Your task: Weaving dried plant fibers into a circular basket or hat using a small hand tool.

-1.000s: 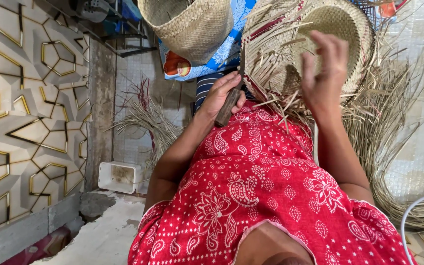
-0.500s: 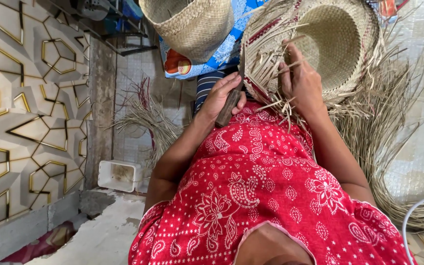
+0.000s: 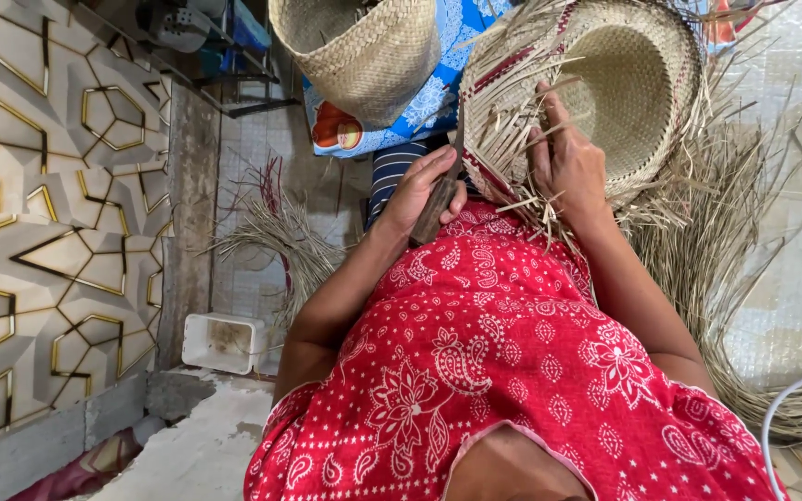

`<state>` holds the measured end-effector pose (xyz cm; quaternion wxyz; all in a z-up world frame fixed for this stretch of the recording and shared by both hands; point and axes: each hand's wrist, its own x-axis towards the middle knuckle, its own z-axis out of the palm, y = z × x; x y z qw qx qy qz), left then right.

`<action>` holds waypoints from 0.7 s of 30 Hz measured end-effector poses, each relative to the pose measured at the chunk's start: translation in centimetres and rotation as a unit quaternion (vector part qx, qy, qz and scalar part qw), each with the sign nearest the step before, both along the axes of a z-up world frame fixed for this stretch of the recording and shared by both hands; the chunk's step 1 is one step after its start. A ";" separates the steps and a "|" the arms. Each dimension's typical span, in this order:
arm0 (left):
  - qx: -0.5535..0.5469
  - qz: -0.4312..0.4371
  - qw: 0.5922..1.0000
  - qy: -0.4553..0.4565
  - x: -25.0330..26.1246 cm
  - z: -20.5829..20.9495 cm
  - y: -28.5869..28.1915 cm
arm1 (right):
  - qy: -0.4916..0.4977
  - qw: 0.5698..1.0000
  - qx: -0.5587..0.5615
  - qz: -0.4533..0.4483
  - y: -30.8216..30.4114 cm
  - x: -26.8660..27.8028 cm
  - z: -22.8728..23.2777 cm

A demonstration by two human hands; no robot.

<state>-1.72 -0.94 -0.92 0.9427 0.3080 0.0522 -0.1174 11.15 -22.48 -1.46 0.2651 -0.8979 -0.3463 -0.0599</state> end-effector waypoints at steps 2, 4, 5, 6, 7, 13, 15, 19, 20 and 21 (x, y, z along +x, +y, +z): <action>0.005 0.007 1.000 0.008 -0.1 -0.1 -0.1 | -0.003 1.000 0.000 0.000 0.0 -0.2 -0.1; 0.011 0.015 1.000 0.011 0.1 -0.2 0.1 | -0.011 1.000 0.002 0.000 0.2 -0.2 -0.2; 0.012 0.029 0.999 0.011 0.2 -0.3 0.1 | 0.022 1.000 -0.019 -0.011 0.2 -0.2 -0.3; 0.014 0.043 0.999 0.011 0.4 -0.4 0.2 | 0.054 0.997 -0.041 -0.021 0.2 -0.2 -0.5; 0.013 0.042 0.999 0.012 0.4 -0.6 0.3 | 0.055 0.997 -0.042 -0.022 0.3 -0.1 -0.5; -0.024 0.034 0.999 0.009 0.6 -1.4 0.5 | 0.011 1.000 -0.018 -0.014 0.3 0.1 -0.7; -0.020 0.041 0.999 0.029 0.6 -1.3 0.5 | 0.025 0.999 -0.021 -0.016 0.3 0.2 -0.8; 0.030 0.105 0.994 0.022 1.0 -8.8 0.2 | 0.039 0.999 0.017 -0.027 0.8 -0.6 0.6; 0.031 0.105 0.994 0.026 1.0 -8.6 0.1 | 0.037 0.999 0.015 -0.030 0.8 -0.5 0.5; 0.032 0.104 0.994 0.030 1.0 -8.4 0.0 | 0.035 0.999 0.013 -0.034 0.8 -0.5 0.4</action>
